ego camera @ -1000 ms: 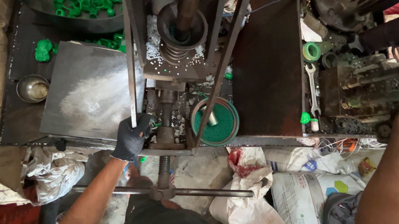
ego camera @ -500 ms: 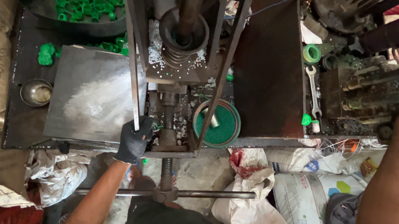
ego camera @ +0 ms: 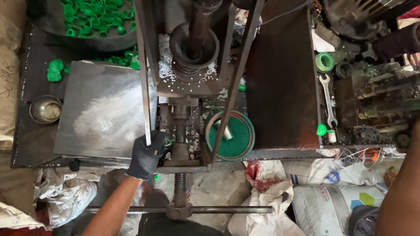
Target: The person operates a manual press machine to shape green plastic pieces. They place a green piece into the press, pull a lever to activate the press, and then remove the shaped piece. This cycle is repeated multiple times throughout the clip.
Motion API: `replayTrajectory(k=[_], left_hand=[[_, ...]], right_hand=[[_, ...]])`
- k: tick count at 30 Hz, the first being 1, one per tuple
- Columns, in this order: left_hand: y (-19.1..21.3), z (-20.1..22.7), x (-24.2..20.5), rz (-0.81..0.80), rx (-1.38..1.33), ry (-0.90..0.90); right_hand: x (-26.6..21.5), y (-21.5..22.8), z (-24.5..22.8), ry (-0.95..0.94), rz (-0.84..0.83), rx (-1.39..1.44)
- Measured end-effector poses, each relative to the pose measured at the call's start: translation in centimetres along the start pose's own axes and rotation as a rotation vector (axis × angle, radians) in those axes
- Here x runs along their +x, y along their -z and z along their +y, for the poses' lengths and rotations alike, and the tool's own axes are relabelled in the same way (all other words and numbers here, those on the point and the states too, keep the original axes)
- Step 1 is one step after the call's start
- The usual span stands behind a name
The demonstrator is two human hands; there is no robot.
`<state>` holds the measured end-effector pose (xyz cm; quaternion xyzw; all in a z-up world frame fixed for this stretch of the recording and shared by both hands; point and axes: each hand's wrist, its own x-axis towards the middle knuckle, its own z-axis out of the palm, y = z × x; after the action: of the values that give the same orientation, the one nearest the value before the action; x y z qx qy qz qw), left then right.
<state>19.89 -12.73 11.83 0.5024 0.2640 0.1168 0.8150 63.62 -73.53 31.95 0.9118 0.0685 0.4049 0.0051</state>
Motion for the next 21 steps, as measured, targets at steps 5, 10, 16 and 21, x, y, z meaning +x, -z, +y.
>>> replayTrajectory(k=[5, 10, 16, 21], left_hand=[[0.1, 0.0, -0.1, -0.008, 0.078, -0.053], [0.7, -0.9, 0.1, 0.006, 0.123, -0.032], [0.9, -0.9, -0.1, -0.024, 0.099, -0.037], [0.8, -0.2, -0.4, -0.024, 0.202, -0.042]], right_hand=[[0.2, -0.6, 0.7, 0.174, 0.071, -0.347], [0.4, 0.0, 0.4, 0.267, 0.151, -0.496], [1.0, 3.0, -3.0, 0.111, 0.232, 0.041], [1.5, 6.6, -6.6, -0.087, 0.075, 0.187]])
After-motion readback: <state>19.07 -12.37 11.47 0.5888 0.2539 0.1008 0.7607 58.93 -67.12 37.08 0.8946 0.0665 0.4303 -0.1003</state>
